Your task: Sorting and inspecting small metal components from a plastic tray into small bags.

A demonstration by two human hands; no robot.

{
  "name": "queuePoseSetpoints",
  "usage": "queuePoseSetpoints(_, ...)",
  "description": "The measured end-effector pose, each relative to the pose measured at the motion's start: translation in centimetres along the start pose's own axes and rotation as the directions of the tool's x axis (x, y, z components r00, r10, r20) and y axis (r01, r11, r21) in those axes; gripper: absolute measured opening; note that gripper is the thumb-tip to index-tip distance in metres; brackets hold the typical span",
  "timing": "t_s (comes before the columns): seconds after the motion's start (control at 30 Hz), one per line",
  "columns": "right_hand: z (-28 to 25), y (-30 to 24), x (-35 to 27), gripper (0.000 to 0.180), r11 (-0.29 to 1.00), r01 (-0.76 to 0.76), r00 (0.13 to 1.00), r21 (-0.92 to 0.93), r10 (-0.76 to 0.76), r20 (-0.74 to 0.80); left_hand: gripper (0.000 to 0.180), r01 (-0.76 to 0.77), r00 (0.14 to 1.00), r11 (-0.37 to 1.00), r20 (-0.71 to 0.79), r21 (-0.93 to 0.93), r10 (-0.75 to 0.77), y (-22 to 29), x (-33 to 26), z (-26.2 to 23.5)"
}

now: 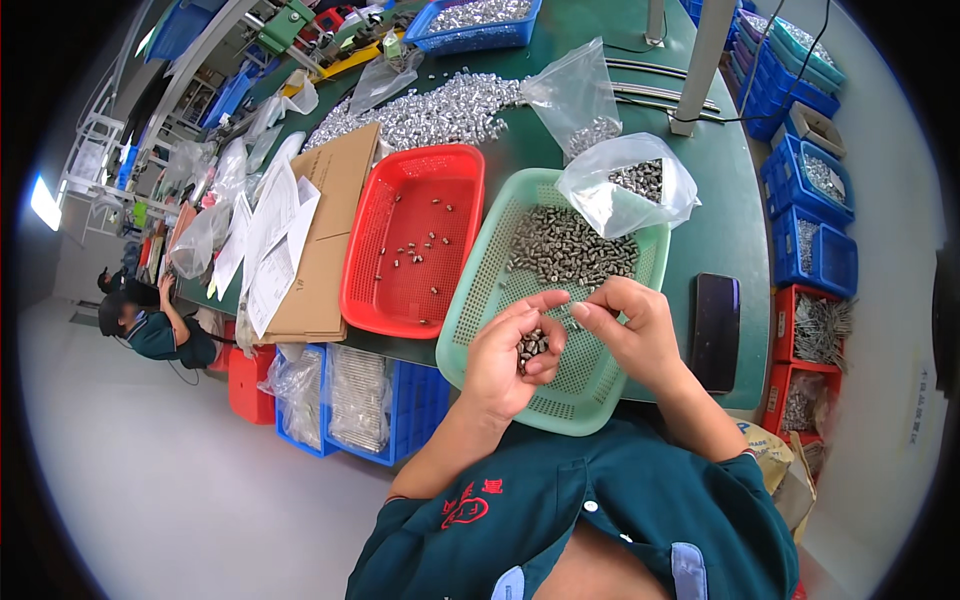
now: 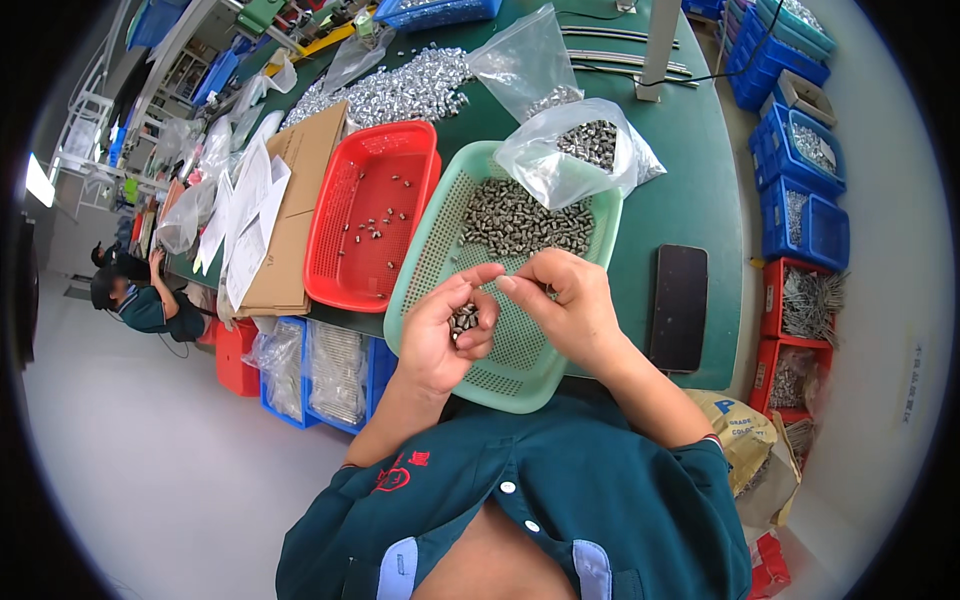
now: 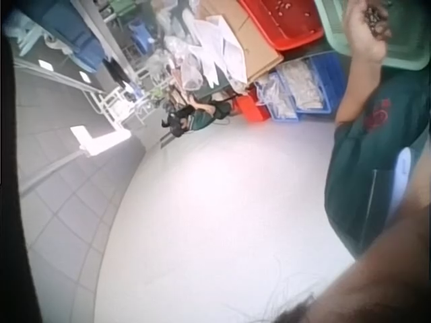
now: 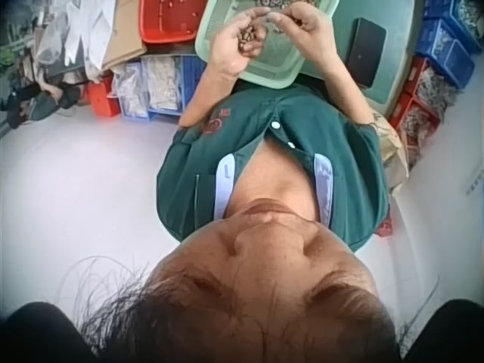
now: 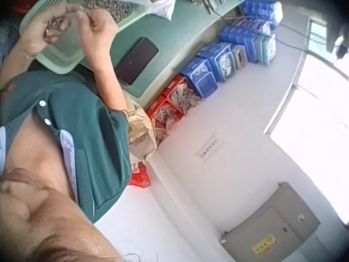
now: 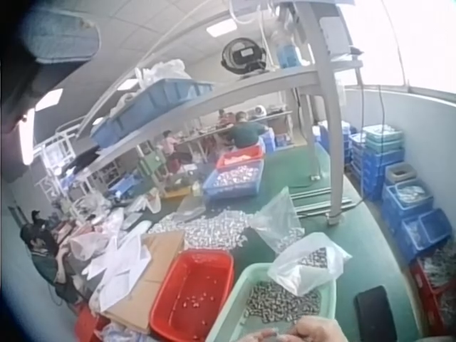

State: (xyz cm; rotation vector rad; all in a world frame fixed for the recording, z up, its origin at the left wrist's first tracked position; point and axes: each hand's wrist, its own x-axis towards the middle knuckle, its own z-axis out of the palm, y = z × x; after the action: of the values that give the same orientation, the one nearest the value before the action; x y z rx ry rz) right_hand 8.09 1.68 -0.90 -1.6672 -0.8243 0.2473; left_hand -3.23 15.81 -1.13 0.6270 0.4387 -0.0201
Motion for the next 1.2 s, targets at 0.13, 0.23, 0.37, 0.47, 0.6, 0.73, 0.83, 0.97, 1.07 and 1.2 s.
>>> queuePoseSetpoints(0.13, 0.4, 0.1, -0.2, 0.015, 0.999, 0.02, 0.999, 0.028, -0.021, 0.033, 0.036, -0.006, 1.0, 1.0, -0.005, 0.022, 0.006, -0.1, -0.3, 0.4)
queuePoseSetpoints(0.23, 0.5, -0.3, -0.1, 0.015, 0.998, -0.026, 1.0, 0.054, 0.026, 0.012, 0.039, -0.01, 0.997, 1.0, 0.078, 0.021, 0.008, -0.1, -0.4, 0.4)
queuePoseSetpoints(0.37, 0.5, -0.1, -0.2, 0.014, 0.991, -0.056, 0.998, 0.123, 0.052, 0.035, 0.044, 0.015, 0.991, 1.0, 0.134, -0.009, -0.014, -0.1, -0.4, 0.7)
queuePoseSetpoints(0.47, 0.6, -0.1, -0.2, 0.013, 0.99, -0.029, 0.999, 0.135, 0.025, 0.038, 0.045, 0.027, 0.992, 1.0, 0.125, -0.002, -0.026, -0.2, -0.4, 0.4)
queuePoseSetpoints(0.6, 0.9, -0.2, 0.2, 0.009, 0.994, 0.101, 0.993, 0.049, -0.104, 0.06, 0.045, 0.041, 0.99, 0.999, 0.133, -0.017, -0.038, -0.3, -0.4, 0.0)
queuePoseSetpoints(0.73, 1.1, 0.0, 0.1, 0.007, 0.992, 0.125, 0.986, 0.017, -0.126, 0.106, 0.047, 0.045, 0.996, 0.999, 0.079, 0.03, -0.048, -0.2, -0.4, 0.7)
queuePoseSetpoints(0.83, 1.8, 0.3, -0.5, 0.012, 0.764, -0.449, 0.892, 0.463, 0.353, 0.284, 0.049, 0.013, 0.998, 0.991, 0.058, 0.132, -0.021, -0.1, -0.5, 0.8)
queuePoseSetpoints(0.97, 1.3, 0.3, 0.0, 0.016, 0.641, -0.48, 0.877, 0.599, 0.381, 0.294, 0.045, -0.019, 1.0, 0.997, 0.023, 0.077, 0.017, 0.1, -1.0, 0.5)
queuePoseSetpoints(1.07, 1.1, 0.8, 0.0, 0.014, 0.713, -0.429, 0.903, 0.555, 0.364, 0.23, 0.039, -0.054, 0.998, 0.986, -0.013, 0.158, 0.056, 0.1, -1.0, 0.1)
queuePoseSetpoints(1.2, 1.0, 1.1, 0.0, 0.017, 0.856, -0.365, 0.931, 0.366, 0.326, 0.166, 0.032, -0.017, 0.999, 0.974, -0.038, 0.225, 0.026, 0.0, -0.8, 0.5)
